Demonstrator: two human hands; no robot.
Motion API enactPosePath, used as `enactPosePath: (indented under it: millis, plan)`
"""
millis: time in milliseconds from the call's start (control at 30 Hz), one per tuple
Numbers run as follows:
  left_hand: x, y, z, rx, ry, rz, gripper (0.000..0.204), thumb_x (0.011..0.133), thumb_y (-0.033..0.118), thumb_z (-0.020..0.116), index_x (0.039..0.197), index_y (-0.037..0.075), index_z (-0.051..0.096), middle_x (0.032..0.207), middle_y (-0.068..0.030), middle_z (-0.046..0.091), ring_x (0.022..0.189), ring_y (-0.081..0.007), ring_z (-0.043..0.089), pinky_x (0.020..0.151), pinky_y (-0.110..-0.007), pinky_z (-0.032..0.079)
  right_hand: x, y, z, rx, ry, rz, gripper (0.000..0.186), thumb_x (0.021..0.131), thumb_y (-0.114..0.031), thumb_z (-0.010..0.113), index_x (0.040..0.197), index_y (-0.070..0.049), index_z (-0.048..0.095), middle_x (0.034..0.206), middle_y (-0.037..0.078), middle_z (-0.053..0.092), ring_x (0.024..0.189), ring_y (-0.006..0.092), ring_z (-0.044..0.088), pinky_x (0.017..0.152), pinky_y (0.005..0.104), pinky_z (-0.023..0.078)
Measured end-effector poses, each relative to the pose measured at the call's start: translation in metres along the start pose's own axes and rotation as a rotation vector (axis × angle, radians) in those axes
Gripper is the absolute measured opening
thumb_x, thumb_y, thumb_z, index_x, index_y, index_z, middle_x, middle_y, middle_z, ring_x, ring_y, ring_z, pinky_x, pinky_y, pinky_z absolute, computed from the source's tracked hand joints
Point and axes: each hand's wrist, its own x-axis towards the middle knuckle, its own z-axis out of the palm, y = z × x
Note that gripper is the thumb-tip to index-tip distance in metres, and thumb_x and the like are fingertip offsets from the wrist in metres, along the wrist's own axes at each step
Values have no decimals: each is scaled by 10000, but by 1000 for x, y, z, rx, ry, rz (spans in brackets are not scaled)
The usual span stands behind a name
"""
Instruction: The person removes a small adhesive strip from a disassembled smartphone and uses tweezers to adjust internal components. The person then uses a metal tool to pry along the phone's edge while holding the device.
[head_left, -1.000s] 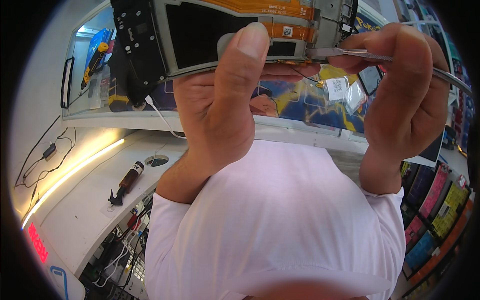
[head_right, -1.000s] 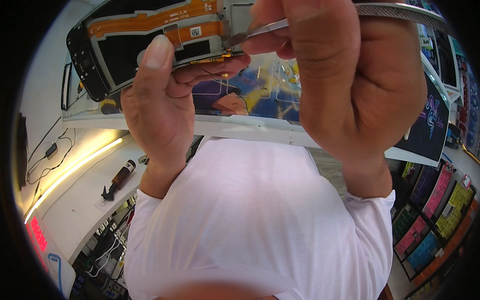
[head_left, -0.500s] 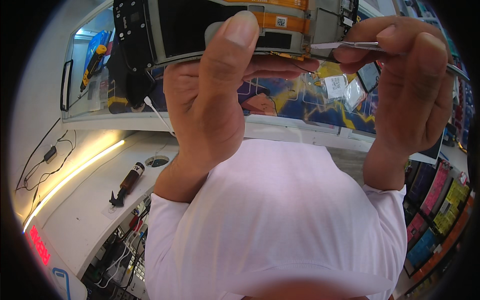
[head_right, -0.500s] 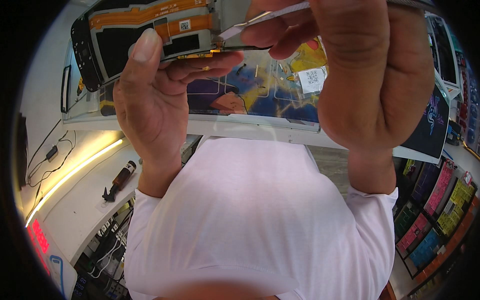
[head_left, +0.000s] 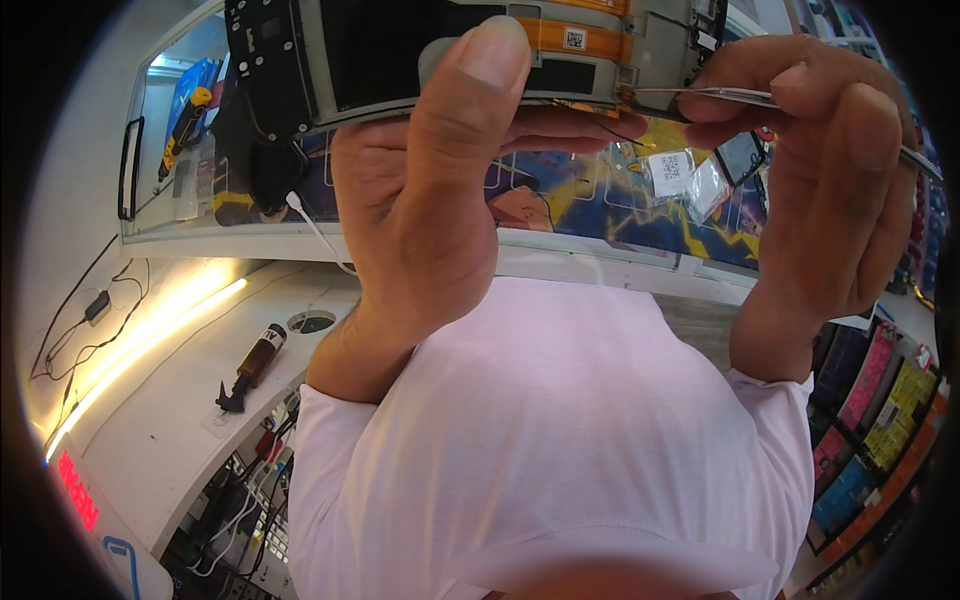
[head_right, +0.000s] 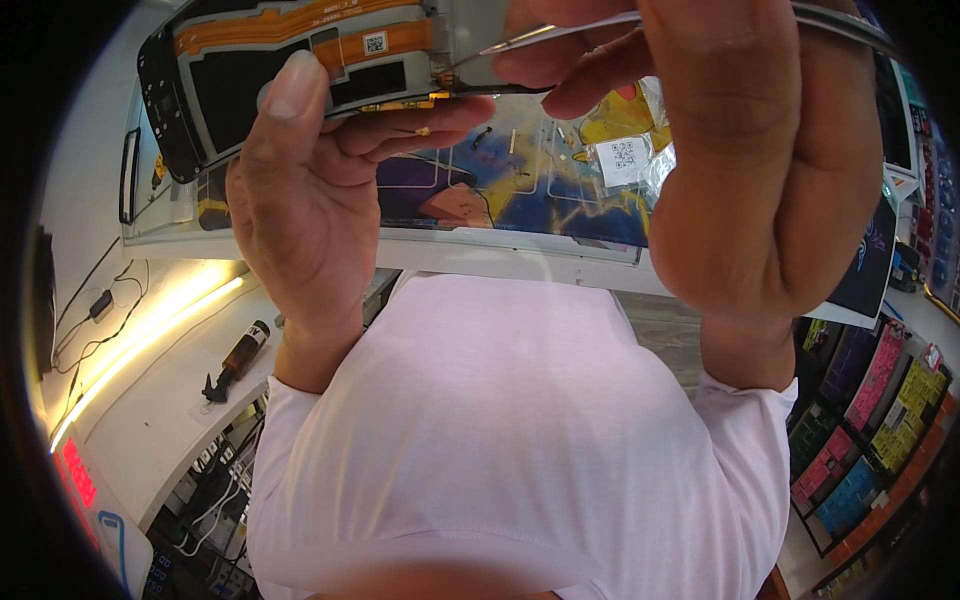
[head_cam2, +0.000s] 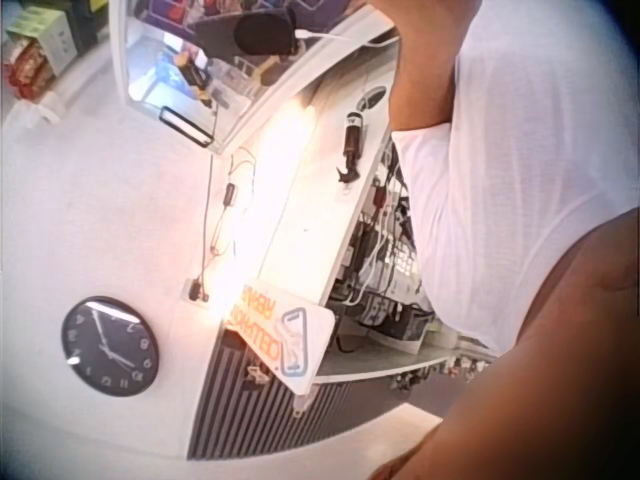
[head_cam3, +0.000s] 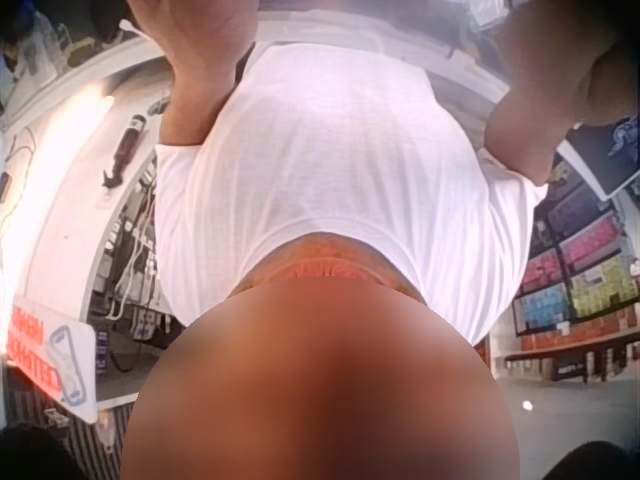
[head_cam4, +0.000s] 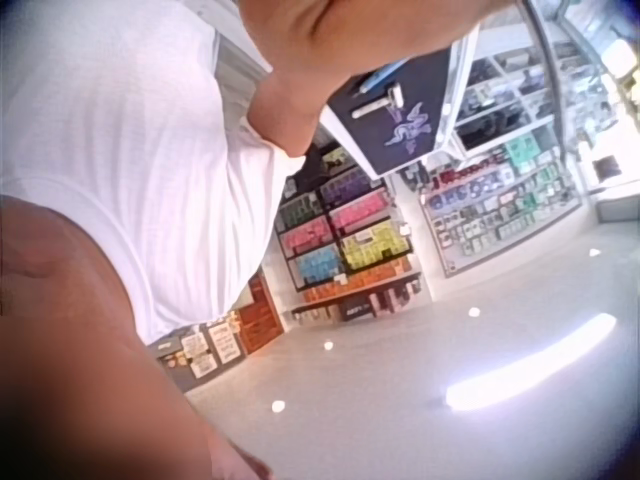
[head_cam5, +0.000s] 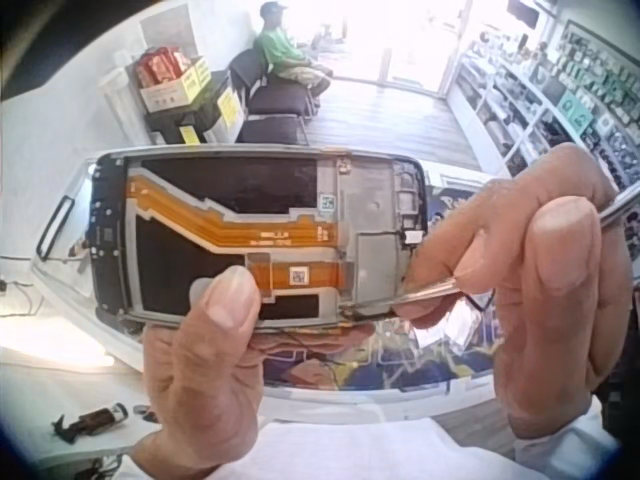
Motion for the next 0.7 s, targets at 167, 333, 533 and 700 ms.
enactPosePath:
  millis: [167, 333, 533, 700]
  plan:
    - [-1, -4, -2, -80, -44, 72, 520, 1058, 310, 326, 1212, -151, 511, 1041, -302, 683, 904, -407, 728, 840, -431, 618, -5, -2, 3, -24, 30, 14, 443, 1106, -348, 199, 1243, -74, 518, 1057, 238, 660, 839, 258, 710, 724, 349, 595]
    - [-1, -9, 1, -348, -79, 136, 522, 1062, 308, 314, 1213, -155, 503, 1044, -300, 680, 904, -412, 727, 834, -445, 620, -7, -3, 5, -23, 50, -3, 448, 1104, -367, 202, 1244, -73, 510, 1028, 247, 660, 825, 265, 706, 702, 356, 593]
    - [-4, -2, 1, -136, -55, 95, 527, 1065, 316, 313, 1210, -153, 503, 1032, -300, 682, 898, -408, 728, 811, -445, 631, -6, -5, 13, -41, 99, -57, 427, 1106, -354, 208, 1216, -60, 498, 998, 250, 657, 787, 273, 696, 681, 360, 578]
    - [-9, 7, 3, 100, -48, 30, 535, 1064, 329, 323, 1205, -154, 505, 1025, -302, 683, 890, -403, 730, 800, -442, 638, -6, -5, 21, -29, 163, -75, 410, 1107, -345, 223, 1210, -53, 491, 977, 253, 652, 743, 261, 681, 670, 367, 564]
